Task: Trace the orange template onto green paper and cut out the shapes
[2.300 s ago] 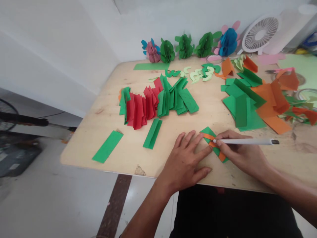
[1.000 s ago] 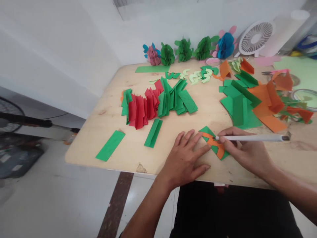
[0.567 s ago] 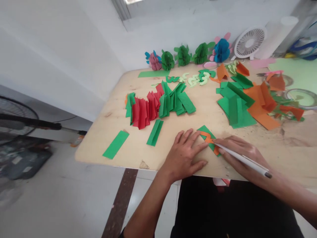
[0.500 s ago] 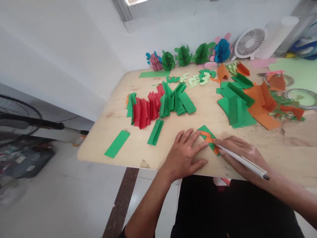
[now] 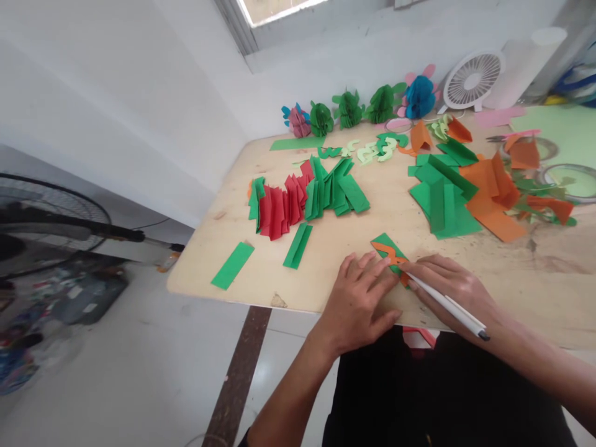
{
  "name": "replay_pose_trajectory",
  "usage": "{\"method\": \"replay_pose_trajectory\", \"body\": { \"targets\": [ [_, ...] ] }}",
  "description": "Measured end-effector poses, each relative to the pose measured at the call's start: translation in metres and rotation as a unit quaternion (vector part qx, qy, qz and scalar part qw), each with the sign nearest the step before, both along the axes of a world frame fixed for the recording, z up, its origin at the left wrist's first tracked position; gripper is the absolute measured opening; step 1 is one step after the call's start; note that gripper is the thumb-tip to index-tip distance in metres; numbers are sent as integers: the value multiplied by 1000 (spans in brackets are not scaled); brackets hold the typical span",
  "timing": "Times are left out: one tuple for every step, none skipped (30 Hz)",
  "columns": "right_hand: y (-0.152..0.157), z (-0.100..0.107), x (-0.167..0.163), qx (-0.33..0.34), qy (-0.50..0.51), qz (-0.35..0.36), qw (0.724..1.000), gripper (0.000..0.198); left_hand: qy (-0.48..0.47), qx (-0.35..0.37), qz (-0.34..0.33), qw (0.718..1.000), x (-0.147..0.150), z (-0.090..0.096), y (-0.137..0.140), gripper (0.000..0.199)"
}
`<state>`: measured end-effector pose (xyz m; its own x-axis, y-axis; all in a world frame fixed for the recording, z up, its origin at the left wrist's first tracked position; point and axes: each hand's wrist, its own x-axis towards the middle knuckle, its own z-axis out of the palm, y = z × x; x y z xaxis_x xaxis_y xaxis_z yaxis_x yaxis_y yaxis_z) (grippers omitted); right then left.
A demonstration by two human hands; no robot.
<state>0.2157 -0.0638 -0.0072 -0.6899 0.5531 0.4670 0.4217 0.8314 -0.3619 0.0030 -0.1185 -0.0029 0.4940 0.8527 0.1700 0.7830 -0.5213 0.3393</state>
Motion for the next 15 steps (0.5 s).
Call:
{"method": "replay_pose_trajectory", "body": {
  "targets": [
    [0,0,0,-2,-2,0,1000,26,4,-1,2,1000,2,-1,-1,51],
    [0,-1,1,-5,-5,-1,1000,26,7,-3,5,1000,3,-2,-2,51],
    [0,-1,1,-6,-6,-2,1000,26,11,-6,8,1000,4,-2,-2,51],
    [0,-1,2,-9,-8,-3,1000,27,15,-9,11,1000,4,-3,-2,51],
    [0,-1,2,-10,-9,-3,1000,27,19,-13,12,1000,5,-3,-2,52],
    [0,-1,2,-11,-8,-2,1000,26,21,-16,13,1000,4,-3,-2,52],
    [0,-1,3,-11,-6,-1,1000,26,24,-19,12,999,4,-3,-2,52],
    [0,-1,3,-11,-4,1,1000,25,25,-21,11,999,4,-2,-2,53],
    [1,-1,2,-11,-4,2,1000,25,26,-24,10,999,3,-2,-2,53],
    [1,-1,2,-10,-3,3,1000,25,27,-26,8,999,3,-1,-2,53],
    [1,-1,2,-9,-3,3,1000,25,27,-29,7,999,2,-1,-2,53],
    [1,-2,2,-10,-5,3,1000,25,26,-31,5,999,2,0,-1,54],
    [1,-2,2,-11,-7,4,1000,25,26,-34,4,999,1,0,-1,54],
    [1,-1,2,-13,-7,5,1000,25,25,-36,2,999,1,0,-1,54],
    [1,-1,1,-19,-5,6,1000,25,24,-39,1,999,0,1,-1,54]
  ]
}}
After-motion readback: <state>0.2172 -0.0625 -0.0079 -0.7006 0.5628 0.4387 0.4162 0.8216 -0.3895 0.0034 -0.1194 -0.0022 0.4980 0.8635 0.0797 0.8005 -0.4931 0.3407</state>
